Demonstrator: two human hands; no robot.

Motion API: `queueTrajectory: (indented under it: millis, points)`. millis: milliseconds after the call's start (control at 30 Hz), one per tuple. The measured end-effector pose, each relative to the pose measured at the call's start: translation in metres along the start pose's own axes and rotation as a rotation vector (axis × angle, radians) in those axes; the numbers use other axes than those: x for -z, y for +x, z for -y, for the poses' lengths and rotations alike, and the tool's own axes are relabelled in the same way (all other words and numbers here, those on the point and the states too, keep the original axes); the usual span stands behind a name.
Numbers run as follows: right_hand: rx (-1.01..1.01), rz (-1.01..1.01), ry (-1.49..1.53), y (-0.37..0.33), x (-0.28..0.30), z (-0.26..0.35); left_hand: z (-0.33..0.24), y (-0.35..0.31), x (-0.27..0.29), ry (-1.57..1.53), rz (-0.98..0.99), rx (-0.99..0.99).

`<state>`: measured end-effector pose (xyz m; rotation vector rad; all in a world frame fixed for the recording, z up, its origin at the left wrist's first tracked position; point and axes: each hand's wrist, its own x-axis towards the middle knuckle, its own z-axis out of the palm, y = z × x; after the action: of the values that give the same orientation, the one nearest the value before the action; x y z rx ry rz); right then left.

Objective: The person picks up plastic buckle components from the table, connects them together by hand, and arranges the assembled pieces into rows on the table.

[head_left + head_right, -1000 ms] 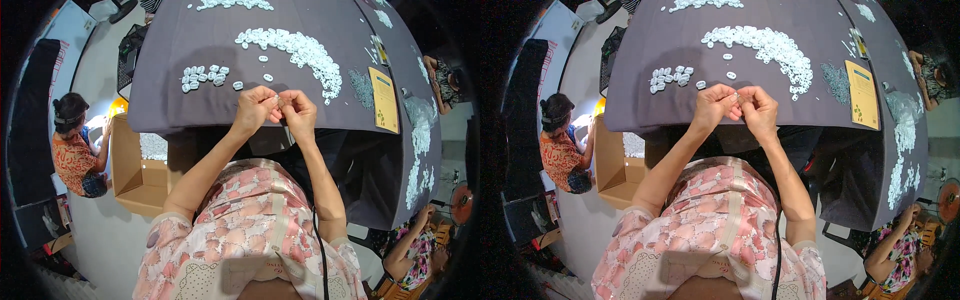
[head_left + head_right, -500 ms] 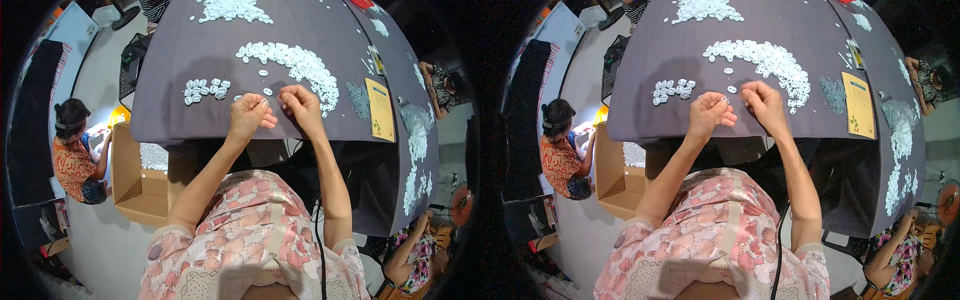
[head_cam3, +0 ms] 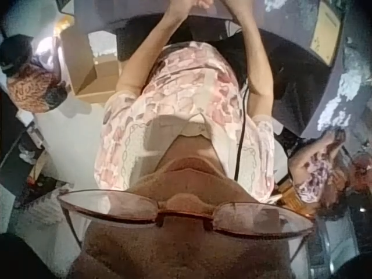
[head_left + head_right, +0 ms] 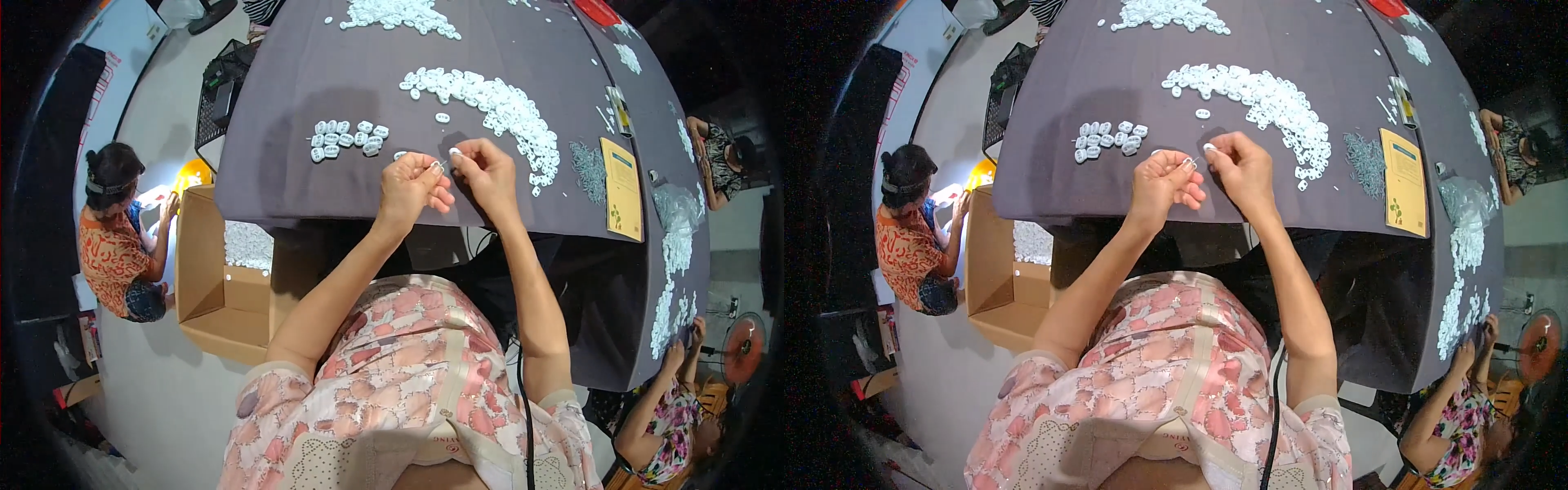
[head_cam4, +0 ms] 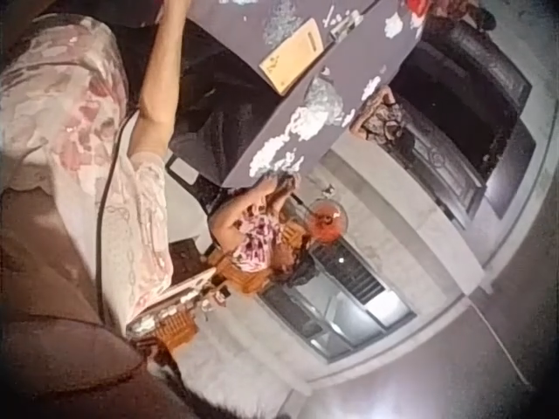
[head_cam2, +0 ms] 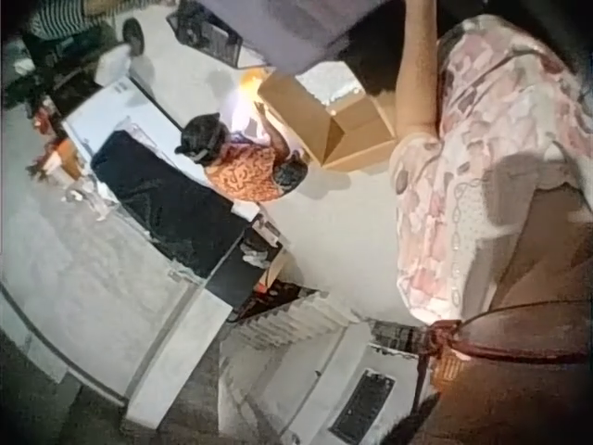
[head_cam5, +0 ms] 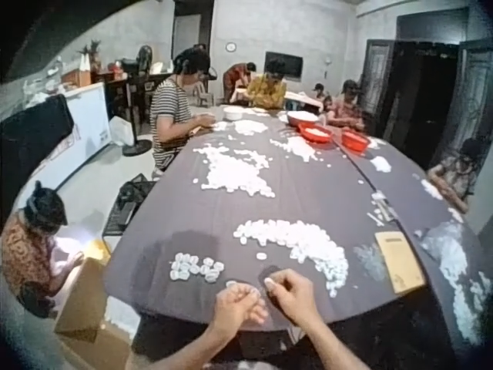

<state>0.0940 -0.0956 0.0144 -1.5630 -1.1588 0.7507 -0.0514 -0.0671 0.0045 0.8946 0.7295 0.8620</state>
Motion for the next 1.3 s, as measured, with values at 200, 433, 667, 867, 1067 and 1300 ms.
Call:
queueTrajectory:
  millis: [200, 433, 667, 867, 1067, 1300]
  points:
    - [-0.131, 0.000, 0.463, -0.018, -0.004, -0.004, 0.002, 0.002, 0.001, 0.044, 0.041, -0.001]
    - [-0.091, 0.034, 0.461, -0.018, -0.003, -0.006, 0.003, 0.002, 0.000, 0.060, 0.048, -0.005]
    - [-0.050, -0.003, 0.391, -0.019, -0.008, -0.006, 0.006, 0.004, 0.002, 0.056, 0.072, -0.012]
    - [-0.033, 0.029, 0.356, -0.022, -0.008, -0.006, 0.005, 0.000, 0.000, 0.010, 0.051, -0.037]
    - [0.014, 0.066, 0.356, -0.023, -0.007, -0.009, 0.005, -0.004, -0.004, 0.007, 0.031, -0.063]
    - [0.085, 0.042, 0.110, -0.025, 0.013, 0.004, -0.002, -0.006, -0.004, 0.205, 0.121, 0.000]
